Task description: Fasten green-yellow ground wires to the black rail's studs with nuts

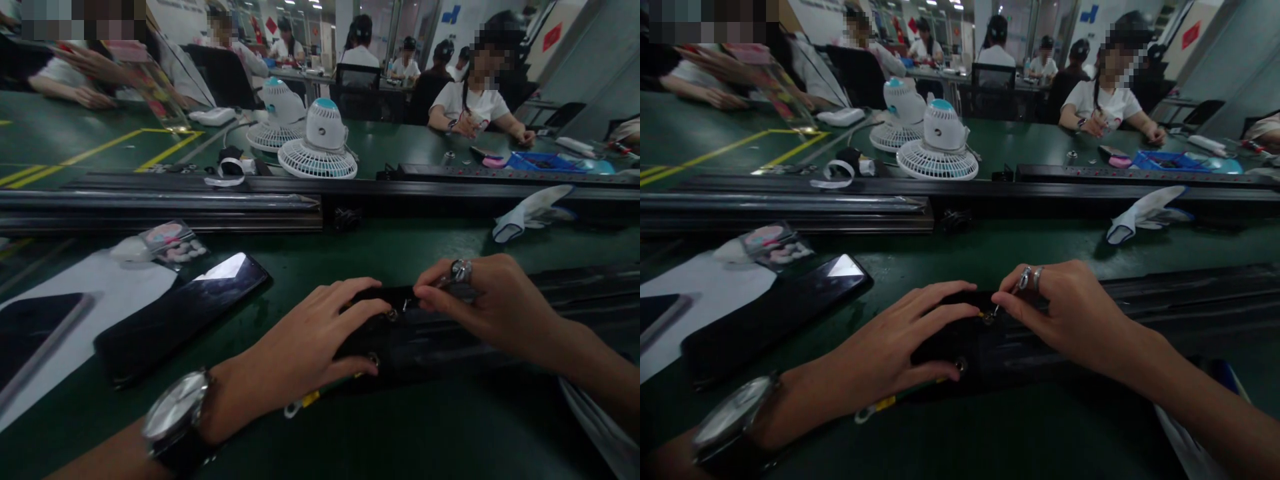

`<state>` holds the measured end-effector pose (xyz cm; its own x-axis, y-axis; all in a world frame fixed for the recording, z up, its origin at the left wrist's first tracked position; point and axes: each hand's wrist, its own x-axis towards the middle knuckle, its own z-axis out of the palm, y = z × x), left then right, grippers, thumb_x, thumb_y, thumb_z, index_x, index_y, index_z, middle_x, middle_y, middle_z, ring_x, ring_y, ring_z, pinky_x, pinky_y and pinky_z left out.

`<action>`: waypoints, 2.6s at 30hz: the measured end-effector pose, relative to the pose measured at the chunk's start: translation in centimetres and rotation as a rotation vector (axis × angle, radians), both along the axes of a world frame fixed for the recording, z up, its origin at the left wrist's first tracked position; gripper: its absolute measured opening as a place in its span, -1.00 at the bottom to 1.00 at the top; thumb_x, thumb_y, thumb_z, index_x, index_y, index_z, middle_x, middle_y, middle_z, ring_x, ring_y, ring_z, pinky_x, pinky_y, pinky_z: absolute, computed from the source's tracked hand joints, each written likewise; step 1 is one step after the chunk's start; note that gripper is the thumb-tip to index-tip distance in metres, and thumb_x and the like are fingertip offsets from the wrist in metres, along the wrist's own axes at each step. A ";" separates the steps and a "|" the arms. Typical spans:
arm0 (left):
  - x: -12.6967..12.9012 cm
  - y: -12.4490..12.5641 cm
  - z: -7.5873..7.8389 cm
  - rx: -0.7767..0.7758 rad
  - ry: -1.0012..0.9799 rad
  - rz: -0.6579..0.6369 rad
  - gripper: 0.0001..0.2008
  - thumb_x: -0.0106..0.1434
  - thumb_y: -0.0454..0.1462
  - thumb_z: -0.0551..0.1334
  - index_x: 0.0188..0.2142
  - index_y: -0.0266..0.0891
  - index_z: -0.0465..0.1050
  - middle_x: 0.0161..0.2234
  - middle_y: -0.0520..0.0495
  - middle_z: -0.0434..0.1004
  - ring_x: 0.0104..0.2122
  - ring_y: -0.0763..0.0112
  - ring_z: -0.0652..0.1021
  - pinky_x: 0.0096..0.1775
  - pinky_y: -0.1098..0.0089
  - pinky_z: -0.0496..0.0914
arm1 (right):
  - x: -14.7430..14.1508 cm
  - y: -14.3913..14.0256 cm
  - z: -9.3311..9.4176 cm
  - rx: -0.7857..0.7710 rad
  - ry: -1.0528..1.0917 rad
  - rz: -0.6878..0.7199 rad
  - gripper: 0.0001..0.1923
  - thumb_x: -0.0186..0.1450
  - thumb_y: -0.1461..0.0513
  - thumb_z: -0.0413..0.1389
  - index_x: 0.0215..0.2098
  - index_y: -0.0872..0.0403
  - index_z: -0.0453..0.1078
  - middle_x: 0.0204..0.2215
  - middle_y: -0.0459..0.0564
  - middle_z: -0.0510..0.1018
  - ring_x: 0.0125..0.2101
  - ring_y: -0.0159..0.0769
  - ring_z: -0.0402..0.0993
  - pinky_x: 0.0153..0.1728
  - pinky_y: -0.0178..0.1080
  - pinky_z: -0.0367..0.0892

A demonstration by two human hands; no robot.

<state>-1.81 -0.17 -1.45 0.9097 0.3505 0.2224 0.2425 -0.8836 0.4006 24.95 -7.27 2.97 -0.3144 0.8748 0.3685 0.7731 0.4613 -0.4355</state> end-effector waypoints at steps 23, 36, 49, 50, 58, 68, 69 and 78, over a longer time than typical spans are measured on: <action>0.1 -0.3 -0.6 0.010 -0.080 0.003 -0.41 0.27 -0.06 0.40 0.23 -0.09 0.32 0.33 -0.19 0.26 0.25 0.04 0.38 0.18 0.03 0.39 | -1.4 -0.4 -1.8 0.128 -0.062 0.134 -0.90 0.47 0.28 0.09 -0.20 0.05 0.45 -0.36 -0.10 0.68 -0.42 -0.40 0.59 -0.34 -0.33 0.37; 0.1 -0.4 -0.5 -0.024 -0.114 0.003 -0.42 0.25 -0.10 0.42 0.21 -0.09 0.35 0.31 -0.20 0.28 0.24 0.04 0.40 0.18 0.07 0.38 | -1.2 -1.0 -0.9 0.077 -0.098 0.103 -0.93 0.48 0.27 0.09 -0.19 0.04 0.41 -0.37 -0.12 0.66 -0.41 -0.42 0.56 -0.37 -0.34 0.35; 0.1 -0.4 -0.6 -0.021 -0.091 -0.012 -0.42 0.27 -0.06 0.40 0.22 -0.08 0.33 0.33 -0.21 0.26 0.21 0.00 0.41 0.14 0.04 0.40 | -0.9 -1.2 -1.3 0.002 -0.139 0.169 -0.96 0.48 0.26 0.08 -0.14 0.03 0.37 -0.36 -0.09 0.59 -0.39 -0.38 0.50 -0.36 -0.29 0.34; 0.1 -0.3 -0.7 -0.024 -0.092 -0.017 -0.45 0.30 -0.07 0.37 0.22 -0.07 0.33 0.34 -0.21 0.24 0.22 0.01 0.41 0.15 0.04 0.39 | -0.7 -1.1 -1.0 -0.027 -0.155 0.200 -0.95 0.48 0.27 0.07 -0.12 0.03 0.37 -0.34 -0.09 0.58 -0.37 -0.38 0.49 -0.34 -0.29 0.35; -0.2 0.1 -0.6 -0.089 -0.156 -0.054 -0.58 0.45 -0.23 0.21 0.27 -0.01 0.29 0.33 -0.12 0.27 0.27 0.15 0.36 0.22 0.11 0.34 | 0.9 -0.9 0.9 -0.083 -0.146 0.210 -0.87 0.47 0.29 0.10 -0.04 0.01 0.42 -0.26 -0.09 0.62 -0.30 -0.39 0.55 -0.25 -0.31 0.40; -0.1 0.2 -1.0 -0.094 -0.182 -0.032 -0.40 0.23 -0.07 0.44 0.22 -0.01 0.36 0.30 -0.15 0.31 0.22 0.04 0.41 0.16 0.08 0.37 | -0.7 -0.8 -0.3 0.037 -0.105 0.102 -0.88 0.47 0.19 0.13 -0.19 0.02 0.49 -0.44 -0.13 0.66 -0.48 -0.38 0.57 -0.41 -0.32 0.41; 0.0 0.2 -1.0 -0.088 -0.187 -0.031 -0.40 0.22 -0.07 0.44 0.21 -0.02 0.37 0.30 -0.16 0.31 0.21 0.04 0.41 0.15 0.08 0.37 | -0.8 -0.8 -0.4 0.044 -0.106 0.105 -0.88 0.47 0.18 0.13 -0.19 0.02 0.49 -0.45 -0.13 0.65 -0.49 -0.39 0.56 -0.42 -0.32 0.39; 0.2 0.1 -1.0 -0.039 -0.158 -0.039 -0.55 0.37 -0.17 0.32 0.22 -0.03 0.35 0.31 -0.15 0.29 0.24 0.06 0.39 0.17 0.07 0.36 | -0.8 -1.0 -0.4 -0.020 -0.184 0.175 -0.92 0.48 0.28 0.06 -0.17 0.04 0.40 -0.37 -0.07 0.62 -0.40 -0.34 0.52 -0.35 -0.23 0.33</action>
